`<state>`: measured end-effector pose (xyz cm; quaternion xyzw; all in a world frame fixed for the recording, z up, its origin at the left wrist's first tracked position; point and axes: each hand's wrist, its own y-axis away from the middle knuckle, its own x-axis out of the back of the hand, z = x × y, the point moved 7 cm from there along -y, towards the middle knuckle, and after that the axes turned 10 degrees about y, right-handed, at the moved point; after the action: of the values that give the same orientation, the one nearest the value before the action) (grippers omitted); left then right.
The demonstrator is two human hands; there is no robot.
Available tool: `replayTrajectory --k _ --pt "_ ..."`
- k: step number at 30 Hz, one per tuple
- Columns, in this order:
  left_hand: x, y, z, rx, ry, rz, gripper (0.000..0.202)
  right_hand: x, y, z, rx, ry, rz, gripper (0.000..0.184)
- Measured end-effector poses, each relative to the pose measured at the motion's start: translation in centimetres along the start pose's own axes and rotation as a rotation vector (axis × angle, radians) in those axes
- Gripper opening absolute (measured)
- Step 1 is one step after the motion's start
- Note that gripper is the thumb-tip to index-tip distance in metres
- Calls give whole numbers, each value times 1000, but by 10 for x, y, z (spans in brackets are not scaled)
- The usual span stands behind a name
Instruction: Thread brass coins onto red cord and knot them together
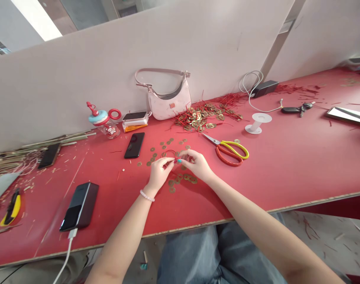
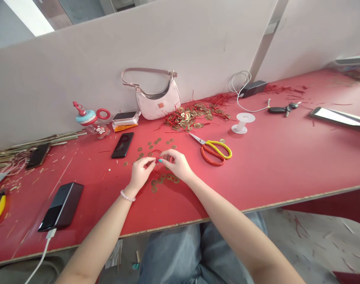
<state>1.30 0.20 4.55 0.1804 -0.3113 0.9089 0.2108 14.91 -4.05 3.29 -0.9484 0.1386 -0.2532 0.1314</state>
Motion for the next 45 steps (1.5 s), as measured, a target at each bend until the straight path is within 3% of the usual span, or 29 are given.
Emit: replayTrajectory --k 7,12,15,19,22,25,28,33,38,42,45 --pt "-6 4 7 -95 -46 -48 12 -1 -1 -5 53 -65 -52 8" --pt "-9 4 8 -88 -48 -89 14 -3 0 -4 17 -150 -65 6" --pt "-8 1 8 -82 -61 -107 16 3 -2 3 -86 -377 -15 7" --pt "2 -4 5 -33 -76 -139 16 33 -8 22 -196 -832 200 11" --pt "7 -4 4 65 -45 -312 17 59 -11 32 -185 -1100 346 15" --pt "-4 12 -2 249 33 -734 21 70 -10 37 -213 -1217 391 17" --pt "-5 23 -9 337 21 -888 29 67 -9 36 -272 -1206 372 18" --pt "-6 23 -13 305 20 -847 21 61 -8 34 -325 -1006 341 20" --pt "-10 19 -4 222 -30 -767 19 64 -9 31 -235 -738 287 20" --pt "-14 18 3 170 -128 -682 22 63 -10 31 -221 -719 279 20" --pt "-18 21 4 163 -176 -684 17 60 -10 32 -243 -783 277 20"
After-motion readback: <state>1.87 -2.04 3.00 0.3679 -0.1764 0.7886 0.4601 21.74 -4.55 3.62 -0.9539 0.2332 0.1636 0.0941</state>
